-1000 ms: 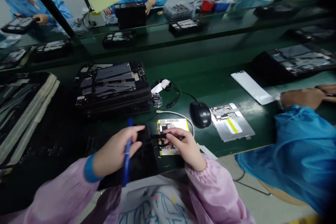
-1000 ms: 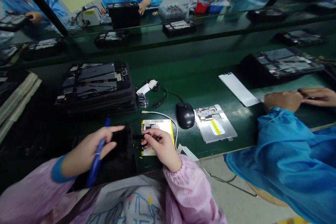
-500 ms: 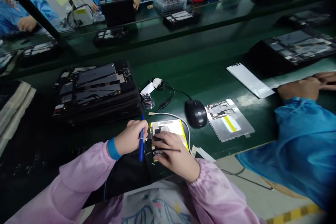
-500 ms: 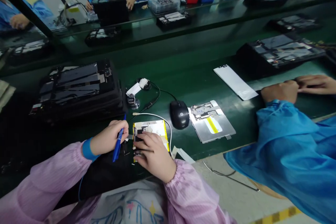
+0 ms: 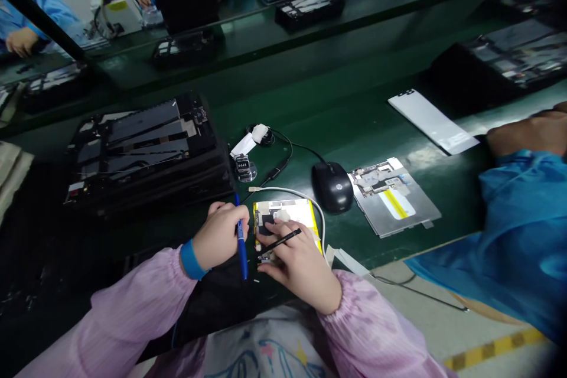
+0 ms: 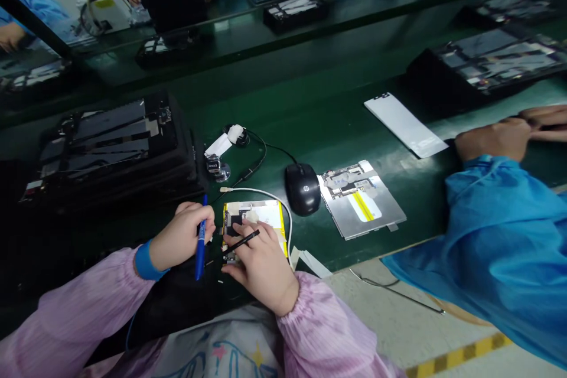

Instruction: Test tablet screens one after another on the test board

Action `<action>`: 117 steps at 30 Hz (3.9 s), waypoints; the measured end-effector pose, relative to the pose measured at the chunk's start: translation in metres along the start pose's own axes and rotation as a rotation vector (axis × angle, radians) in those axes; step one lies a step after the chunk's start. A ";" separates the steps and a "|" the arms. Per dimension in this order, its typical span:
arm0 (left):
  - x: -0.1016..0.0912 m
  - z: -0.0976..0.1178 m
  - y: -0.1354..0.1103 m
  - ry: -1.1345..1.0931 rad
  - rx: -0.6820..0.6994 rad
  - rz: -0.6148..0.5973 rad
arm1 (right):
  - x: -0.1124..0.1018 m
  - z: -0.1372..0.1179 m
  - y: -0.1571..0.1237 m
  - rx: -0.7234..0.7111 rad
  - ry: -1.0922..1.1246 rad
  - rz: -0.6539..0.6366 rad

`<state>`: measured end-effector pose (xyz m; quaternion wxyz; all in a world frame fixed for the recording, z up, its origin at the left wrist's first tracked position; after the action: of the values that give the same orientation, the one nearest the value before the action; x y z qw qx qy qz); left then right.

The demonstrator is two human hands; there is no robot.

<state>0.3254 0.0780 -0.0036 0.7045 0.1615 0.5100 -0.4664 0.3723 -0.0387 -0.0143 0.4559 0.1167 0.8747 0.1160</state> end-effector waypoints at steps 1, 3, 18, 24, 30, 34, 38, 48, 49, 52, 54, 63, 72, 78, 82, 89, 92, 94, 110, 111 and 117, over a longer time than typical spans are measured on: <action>0.000 -0.001 0.000 -0.005 -0.003 0.002 | 0.000 0.000 0.000 0.002 -0.001 0.001; 0.001 -0.002 0.001 -0.005 -0.002 -0.004 | -0.001 0.001 0.000 0.006 -0.001 0.005; 0.004 0.000 0.000 -0.002 0.046 -0.012 | -0.001 0.002 0.001 0.004 0.022 0.021; 0.005 0.001 0.002 0.011 0.028 -0.034 | -0.001 0.003 0.000 0.017 0.030 0.015; 0.007 -0.002 0.004 0.057 -0.029 -0.036 | -0.001 0.003 0.000 0.013 0.030 0.017; 0.009 -0.003 0.008 0.059 -0.100 -0.073 | 0.001 0.003 0.000 0.008 0.032 0.006; 0.009 -0.003 0.009 0.044 -0.123 -0.078 | 0.002 0.003 0.000 0.005 0.032 0.004; 0.007 -0.006 0.009 0.011 -0.145 -0.050 | 0.003 0.002 0.002 0.013 0.007 -0.024; 0.007 -0.005 0.009 0.013 -0.139 -0.045 | 0.003 0.002 0.002 0.009 -0.001 -0.029; 0.007 -0.004 0.009 0.016 -0.105 -0.025 | 0.006 0.002 0.002 0.003 -0.028 -0.052; 0.007 -0.004 0.009 0.017 -0.088 -0.019 | 0.008 0.001 0.002 -0.002 -0.045 -0.066; 0.007 -0.001 0.007 0.013 -0.086 -0.036 | 0.001 -0.003 0.006 0.019 -0.013 -0.025; -0.016 0.031 -0.019 -0.397 0.021 0.029 | -0.029 0.023 0.000 0.291 0.909 0.246; -0.012 0.046 -0.034 -0.478 0.098 0.036 | -0.020 0.026 0.000 0.366 1.133 0.231; -0.024 0.044 -0.039 -0.340 0.215 0.167 | -0.013 0.031 -0.005 0.370 0.937 0.259; -0.022 0.035 -0.039 -0.143 0.249 0.190 | -0.023 0.012 -0.009 0.117 0.310 0.257; -0.014 0.037 -0.041 -0.025 0.305 0.179 | -0.019 -0.001 -0.011 0.001 0.072 0.192; -0.009 0.039 -0.042 0.050 0.334 0.173 | -0.015 -0.008 -0.014 -0.058 -0.038 0.175; 0.009 0.034 -0.041 0.246 0.245 0.065 | -0.008 -0.013 -0.018 -0.105 -0.134 0.162; 0.009 0.034 -0.041 0.244 0.250 0.065 | -0.008 -0.013 -0.018 -0.104 -0.145 0.155; 0.011 0.035 -0.041 0.230 0.258 0.058 | -0.007 -0.014 -0.017 -0.107 -0.157 0.151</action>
<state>0.3121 0.0272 0.0116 0.6280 0.3175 0.5182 -0.4861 0.3630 -0.0585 -0.0065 0.5184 0.1662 0.8177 0.1870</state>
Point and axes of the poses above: each hand's wrist, its own y-axis towards the middle knuckle, its own x-axis out of the palm, z = x × y, the point moved 9 cm from there along y, towards the middle knuckle, and after that the axes turned 6 degrees about -x, right-handed, at the moved point
